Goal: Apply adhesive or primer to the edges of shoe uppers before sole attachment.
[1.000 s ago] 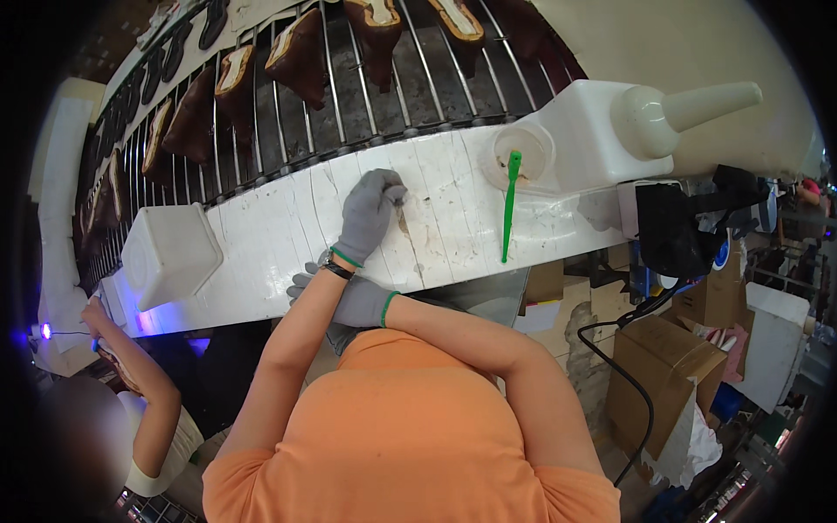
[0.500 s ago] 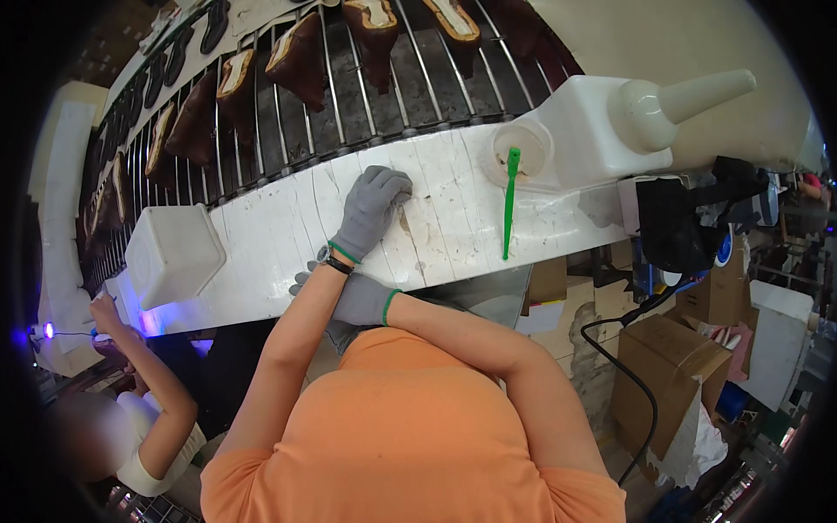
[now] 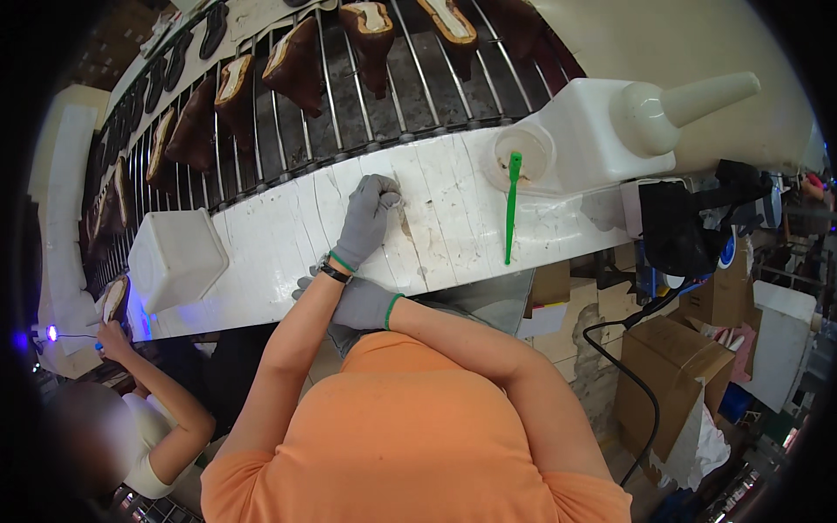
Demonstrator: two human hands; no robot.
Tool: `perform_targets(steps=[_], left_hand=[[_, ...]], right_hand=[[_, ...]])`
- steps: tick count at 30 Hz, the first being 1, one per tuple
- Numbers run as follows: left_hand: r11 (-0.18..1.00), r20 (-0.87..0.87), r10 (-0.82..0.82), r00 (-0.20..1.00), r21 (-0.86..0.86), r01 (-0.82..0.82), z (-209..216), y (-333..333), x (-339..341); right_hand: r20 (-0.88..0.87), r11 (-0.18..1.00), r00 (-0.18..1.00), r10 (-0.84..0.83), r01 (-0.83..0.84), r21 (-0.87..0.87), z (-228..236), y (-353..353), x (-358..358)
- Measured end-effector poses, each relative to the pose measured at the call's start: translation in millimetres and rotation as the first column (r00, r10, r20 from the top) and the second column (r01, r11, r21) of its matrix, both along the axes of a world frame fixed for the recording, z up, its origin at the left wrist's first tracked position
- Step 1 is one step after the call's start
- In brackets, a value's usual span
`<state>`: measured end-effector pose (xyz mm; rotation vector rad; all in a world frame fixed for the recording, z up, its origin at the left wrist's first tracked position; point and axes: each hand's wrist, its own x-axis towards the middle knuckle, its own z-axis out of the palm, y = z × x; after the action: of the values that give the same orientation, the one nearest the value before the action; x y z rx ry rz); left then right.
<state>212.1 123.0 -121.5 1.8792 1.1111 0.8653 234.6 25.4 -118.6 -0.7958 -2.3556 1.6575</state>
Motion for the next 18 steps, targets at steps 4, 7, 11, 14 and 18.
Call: perform_targets(steps=[4, 7, 11, 14, 18], left_hand=[[0.998, 0.078, 0.039, 0.996, -0.052, -0.035, 0.0, -0.7, -3.9], [0.966, 0.237, 0.207, 0.949, -0.206, -0.159, 1.9, 4.8, -11.3], [0.900, 0.365, 0.412, 0.835, -0.304, -0.311, 6.3, 11.4, -23.6], [0.920, 0.257, 0.383, 0.887, -0.191, -0.341, 12.9, 9.1, -28.7], [0.994, -0.060, 0.071, 0.996, 0.085, -0.066, 23.8, 1.9, -30.0]], right_hand=[[-0.243, 0.912, 0.945, -0.217, 0.286, 0.294, -6.1, -7.6, -7.2], [-0.218, 0.970, 0.964, -0.155, 0.190, 0.150, -10.1, -5.4, -6.1], [-0.358, 0.953, 0.899, -0.252, 0.295, 0.072, -4.1, -6.1, -0.6], [-0.257, 0.973, 0.951, -0.174, 0.207, 0.107, 0.9, -3.0, 1.4], [-0.032, 0.991, 0.999, -0.010, 0.014, 0.134, -5.4, -1.1, 5.6]])
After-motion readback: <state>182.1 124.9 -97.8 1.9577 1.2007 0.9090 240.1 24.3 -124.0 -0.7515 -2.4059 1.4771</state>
